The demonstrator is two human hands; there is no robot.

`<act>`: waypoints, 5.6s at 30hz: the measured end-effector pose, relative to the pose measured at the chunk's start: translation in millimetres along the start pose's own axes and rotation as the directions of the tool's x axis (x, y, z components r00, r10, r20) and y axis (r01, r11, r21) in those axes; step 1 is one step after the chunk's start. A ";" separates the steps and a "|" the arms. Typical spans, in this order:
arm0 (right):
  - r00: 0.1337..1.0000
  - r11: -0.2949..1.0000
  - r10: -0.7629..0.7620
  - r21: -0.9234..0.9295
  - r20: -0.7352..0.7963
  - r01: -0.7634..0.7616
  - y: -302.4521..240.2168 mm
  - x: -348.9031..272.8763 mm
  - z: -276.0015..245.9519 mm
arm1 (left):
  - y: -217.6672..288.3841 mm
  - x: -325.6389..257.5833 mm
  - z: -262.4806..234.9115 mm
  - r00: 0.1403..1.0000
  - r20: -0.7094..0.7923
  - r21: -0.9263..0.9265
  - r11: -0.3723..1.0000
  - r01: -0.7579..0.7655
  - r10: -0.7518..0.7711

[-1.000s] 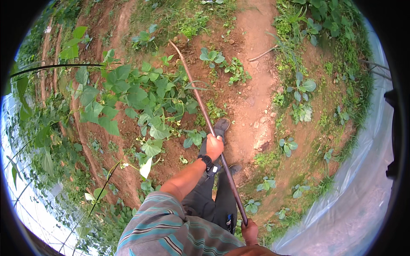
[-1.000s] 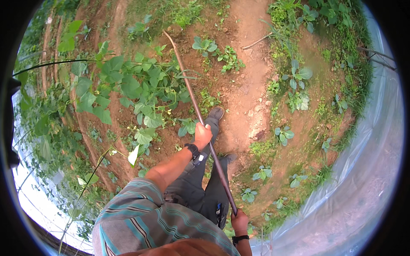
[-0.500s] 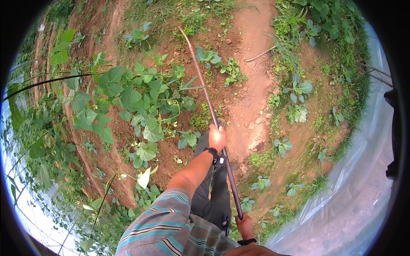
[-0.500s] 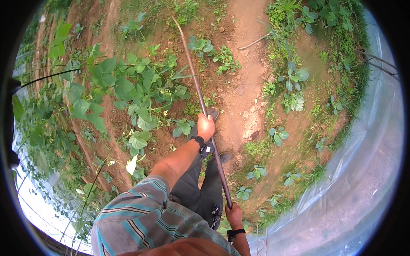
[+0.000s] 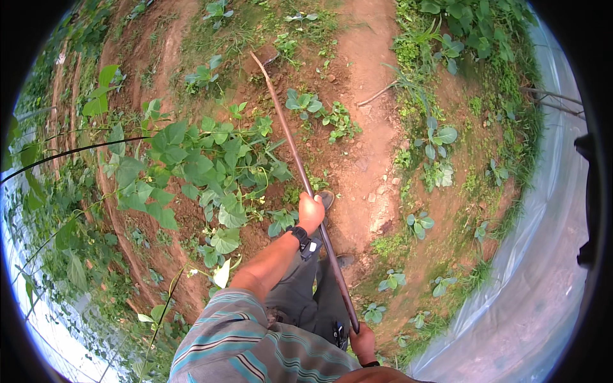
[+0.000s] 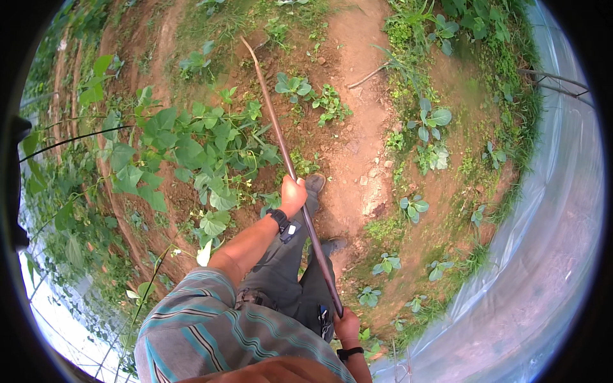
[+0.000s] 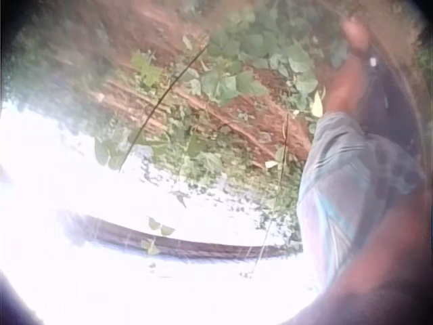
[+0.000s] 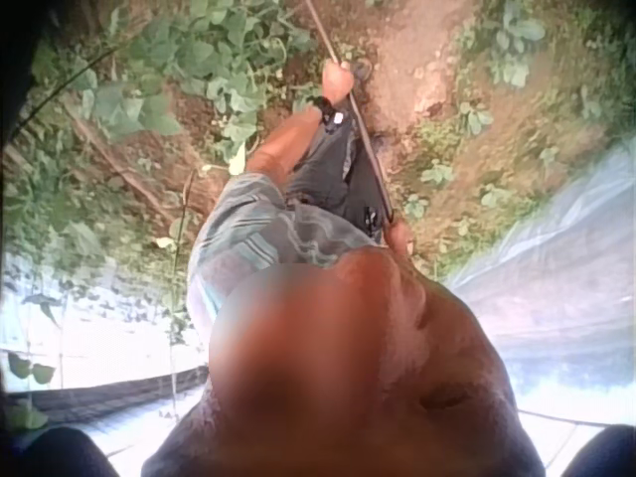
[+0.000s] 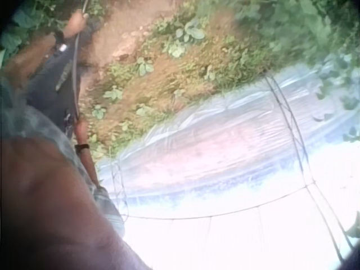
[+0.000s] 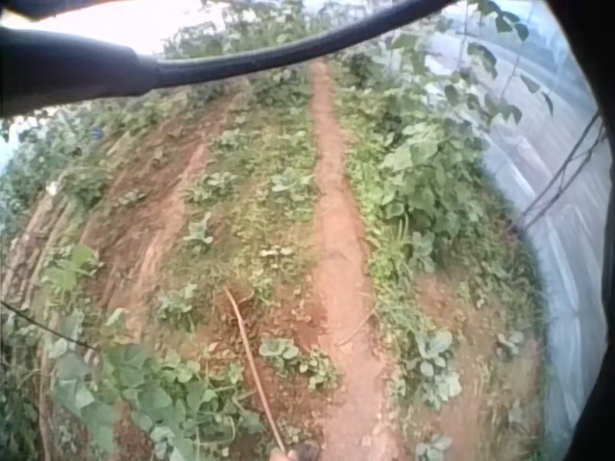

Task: The person uses a long-handled hoe to loosen soil and remove weeds between rows of small plants in a greenhouse. The person repeatedly strikes and drags the hoe along the ground, moving forward along the rows.

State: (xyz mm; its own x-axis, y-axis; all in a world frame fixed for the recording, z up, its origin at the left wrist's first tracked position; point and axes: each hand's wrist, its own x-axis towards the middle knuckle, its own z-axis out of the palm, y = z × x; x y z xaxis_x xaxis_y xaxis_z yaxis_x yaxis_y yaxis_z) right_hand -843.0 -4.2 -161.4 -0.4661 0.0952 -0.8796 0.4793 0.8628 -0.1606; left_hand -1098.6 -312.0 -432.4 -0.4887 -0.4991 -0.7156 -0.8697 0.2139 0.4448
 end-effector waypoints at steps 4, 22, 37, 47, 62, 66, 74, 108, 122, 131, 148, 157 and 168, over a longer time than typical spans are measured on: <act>0.988 0.960 -0.150 0.236 -0.030 0.152 -95.2 88.2 -18.1 | 78.5 105.9 -34.8 0.987 -0.132 -0.086 0.991 -0.102 0.090; 0.993 0.993 0.115 0.021 -0.021 -0.115 57.7 -94.5 -14.2 | 5.8 -116.8 42.9 0.979 0.194 0.077 0.996 0.047 -0.061; 0.976 0.993 0.013 0.115 -0.217 0.012 49.8 -84.1 -118.7 | 160.5 -140.7 -148.6 0.844 0.410 0.172 0.879 -0.444 0.346; 0.567 0.744 -0.448 0.064 -0.691 0.665 -69.5 -145.7 -334.3 | 236.1 -302.6 -268.1 0.669 0.087 -0.253 0.666 -0.702 0.738; -0.382 -0.162 -0.792 -0.439 -0.476 0.884 -248.6 -203.8 -326.8 | 261.3 -511.7 -344.0 -0.153 -0.030 0.028 -0.152 -0.988 0.988; -0.388 -0.305 -0.856 -0.272 -0.342 0.913 -273.6 -199.0 -308.1 | 270.5 -538.7 -338.6 -0.360 0.074 0.221 -0.367 -0.903 0.930; -0.464 -0.370 -0.850 -0.345 -0.249 0.863 -283.6 -177.4 -288.5 | 267.6 -533.2 -324.2 -0.305 0.055 0.347 -0.305 -0.887 0.951; 0.085 0.114 -0.681 0.009 -0.728 0.993 -188.7 -168.3 -323.5 | 291.6 -665.7 -426.8 -0.661 -0.268 -0.489 -0.690 -0.534 0.701; 0.136 0.107 -0.626 0.088 -0.768 0.990 -167.4 -159.3 -315.6 | 311.9 -506.2 -393.3 -0.169 -0.011 -0.382 -0.160 -0.910 0.986; 0.271 0.361 -0.630 0.035 -0.728 0.932 -121.8 -159.4 -315.0 | 286.6 -263.6 -240.7 0.555 0.489 -0.182 0.701 -0.689 0.673; 0.968 0.931 0.242 0.296 -0.062 -0.213 -55.2 -115.8 -136.7 | 152.8 -13.0 76.6 0.764 0.482 -0.229 0.780 0.583 -0.429; 0.988 0.962 0.100 0.264 -0.116 -0.066 -198.5 64.8 -108.1 | 282.6 185.3 26.8 0.932 0.348 -0.323 0.919 0.224 -0.105; 0.982 0.953 0.175 0.264 -0.071 -0.151 -170.5 65.9 -98.3 | 244.9 118.0 57.4 0.993 0.115 0.193 0.981 -0.012 -0.010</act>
State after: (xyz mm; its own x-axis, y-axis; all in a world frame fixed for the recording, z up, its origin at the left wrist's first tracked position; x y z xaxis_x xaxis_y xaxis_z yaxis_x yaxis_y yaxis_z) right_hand -1028.5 -96.2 -148.0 -0.4267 0.2801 -0.8599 0.7236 0.6762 -0.1388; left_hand -1373.3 -270.3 -438.8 -0.4844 -0.4013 -0.7774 -0.8606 0.3781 0.3411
